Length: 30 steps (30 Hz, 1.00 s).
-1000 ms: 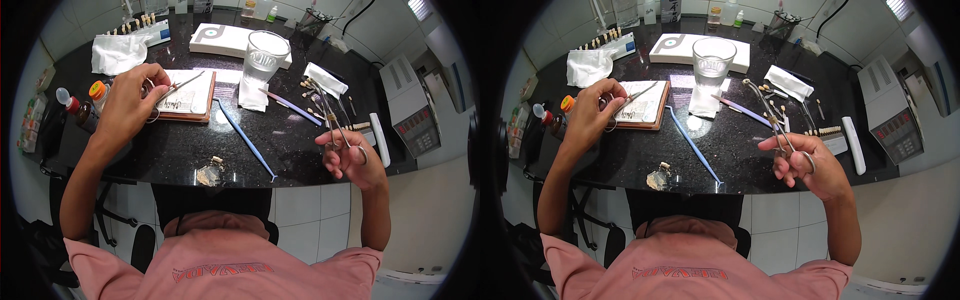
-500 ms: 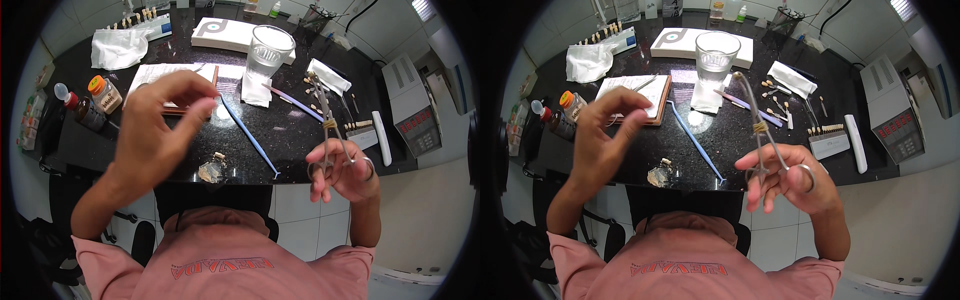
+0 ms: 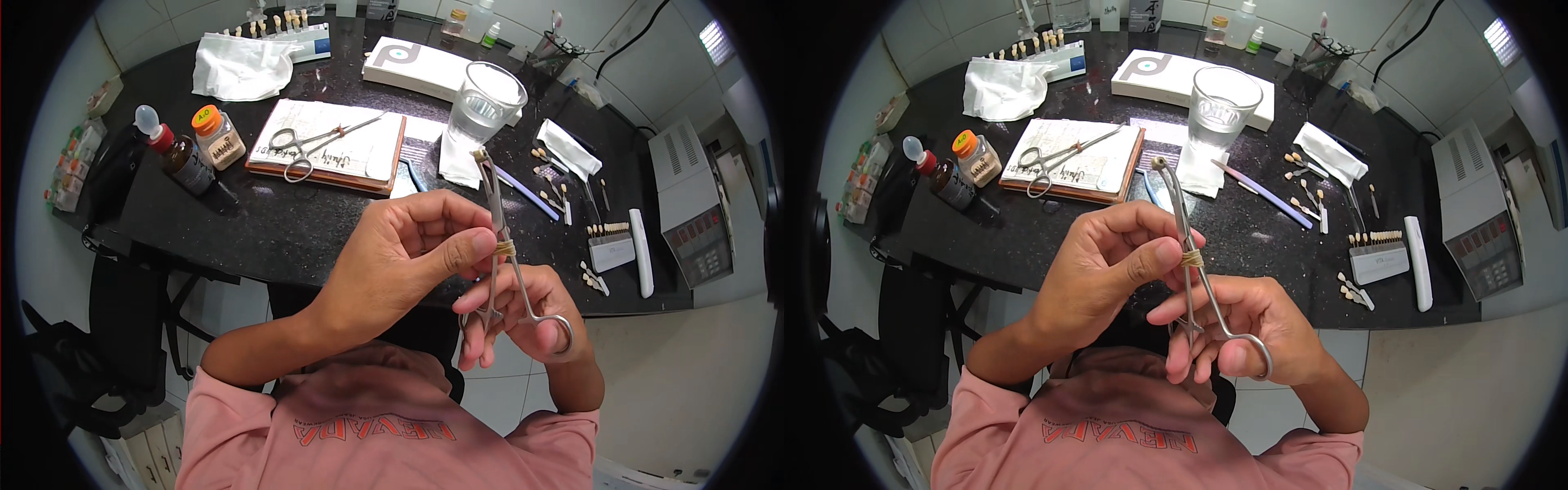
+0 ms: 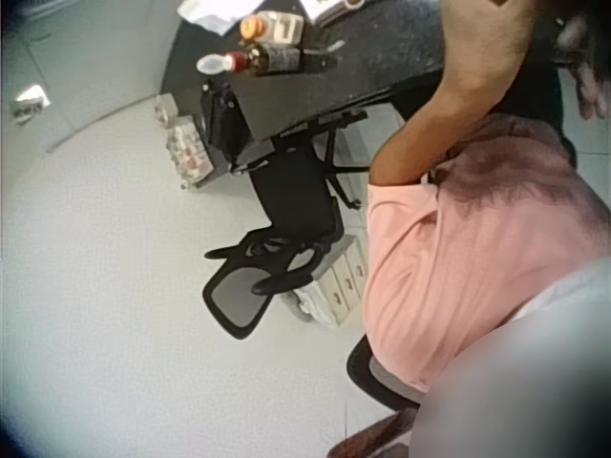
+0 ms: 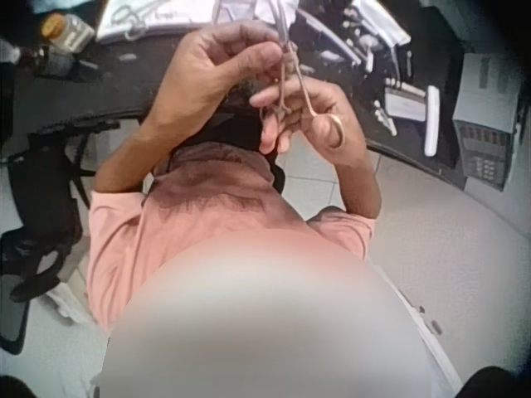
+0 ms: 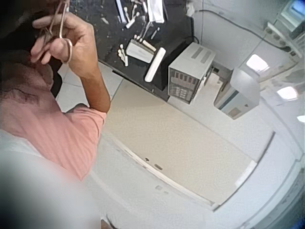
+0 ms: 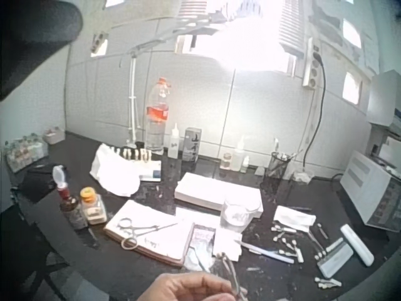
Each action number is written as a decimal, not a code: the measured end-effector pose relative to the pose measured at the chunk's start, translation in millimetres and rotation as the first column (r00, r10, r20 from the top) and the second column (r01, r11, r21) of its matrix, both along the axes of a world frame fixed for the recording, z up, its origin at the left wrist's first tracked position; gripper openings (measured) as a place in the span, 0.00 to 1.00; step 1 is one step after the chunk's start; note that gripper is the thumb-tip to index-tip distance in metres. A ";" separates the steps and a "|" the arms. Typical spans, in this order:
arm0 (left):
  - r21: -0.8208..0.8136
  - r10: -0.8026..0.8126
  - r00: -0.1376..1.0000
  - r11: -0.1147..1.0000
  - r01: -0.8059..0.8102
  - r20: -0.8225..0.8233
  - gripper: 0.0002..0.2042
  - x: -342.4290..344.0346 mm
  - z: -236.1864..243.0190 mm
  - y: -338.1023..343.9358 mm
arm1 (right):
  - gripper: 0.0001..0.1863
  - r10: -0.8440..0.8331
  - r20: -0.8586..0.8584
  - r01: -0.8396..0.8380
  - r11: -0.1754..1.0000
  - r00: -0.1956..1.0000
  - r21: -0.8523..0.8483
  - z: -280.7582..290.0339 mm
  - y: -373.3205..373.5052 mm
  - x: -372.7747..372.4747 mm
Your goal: The recorder applies staining material to a dental crown while holding it with hemostats.
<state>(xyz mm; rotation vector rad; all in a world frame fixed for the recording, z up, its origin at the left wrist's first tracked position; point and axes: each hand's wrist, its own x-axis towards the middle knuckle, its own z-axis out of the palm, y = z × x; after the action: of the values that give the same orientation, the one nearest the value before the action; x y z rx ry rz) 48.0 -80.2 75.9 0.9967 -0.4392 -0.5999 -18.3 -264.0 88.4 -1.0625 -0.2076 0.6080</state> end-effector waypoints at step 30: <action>0.245 -0.322 -0.009 0.736 -0.631 0.947 0.02 72.6 1.8 -54.0 | 0.47 -0.374 0.274 0.441 0.861 0.886 -0.252 -0.5 -56.4 -41.2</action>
<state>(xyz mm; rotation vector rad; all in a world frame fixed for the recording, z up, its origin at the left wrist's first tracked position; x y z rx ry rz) 120.6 -134.2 77.7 2.1617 -1.4850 0.5088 -59.5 -320.4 87.9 -1.4304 -0.0681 0.1341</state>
